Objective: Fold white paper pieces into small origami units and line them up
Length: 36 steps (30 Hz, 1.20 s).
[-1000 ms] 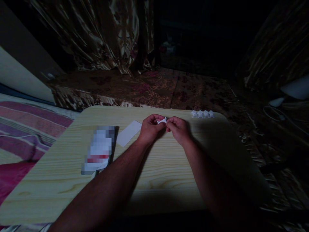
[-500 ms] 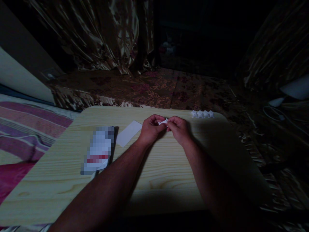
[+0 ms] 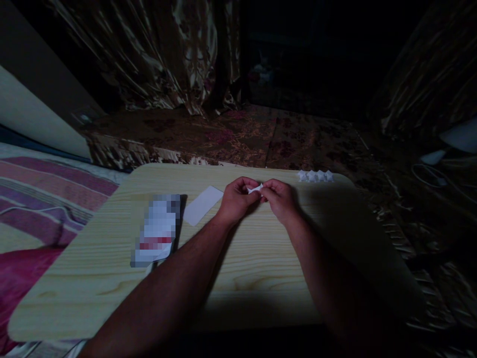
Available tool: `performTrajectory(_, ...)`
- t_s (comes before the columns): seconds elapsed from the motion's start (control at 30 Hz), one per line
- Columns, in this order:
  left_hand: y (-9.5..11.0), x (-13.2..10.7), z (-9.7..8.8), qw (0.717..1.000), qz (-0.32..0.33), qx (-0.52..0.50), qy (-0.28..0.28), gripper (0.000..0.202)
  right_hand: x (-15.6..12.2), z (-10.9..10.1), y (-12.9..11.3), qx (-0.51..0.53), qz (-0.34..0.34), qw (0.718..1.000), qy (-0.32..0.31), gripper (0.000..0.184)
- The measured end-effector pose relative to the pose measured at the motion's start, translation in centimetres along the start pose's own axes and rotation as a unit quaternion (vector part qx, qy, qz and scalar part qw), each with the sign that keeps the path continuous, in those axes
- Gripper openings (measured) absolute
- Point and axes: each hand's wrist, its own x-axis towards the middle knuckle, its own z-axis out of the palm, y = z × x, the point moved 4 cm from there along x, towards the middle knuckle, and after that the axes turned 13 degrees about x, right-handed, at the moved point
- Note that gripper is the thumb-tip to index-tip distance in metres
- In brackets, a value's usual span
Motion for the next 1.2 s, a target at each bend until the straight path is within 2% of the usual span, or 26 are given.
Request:
performTrajectory(0.33,0.7,-0.2,0.2,1.000,-0.002,0.007,-0.002,0.029,0.0,0.0,-0.1,-0.008,-0.002,1.000,0.006,0.009)
performTrajectory(0.97,0.6,-0.2,0.3,1.000,0.011,0.015,-0.018,0.026,-0.1,0.0,-0.4,0.002,-0.023,1.000,-0.007,0.008)
performTrajectory(1.2,-0.4,0.2,-0.2,0.999,-0.005,-0.034,0.001,0.027,0.1,-0.1,0.3,0.023,0.028,0.999,-0.022,0.014)
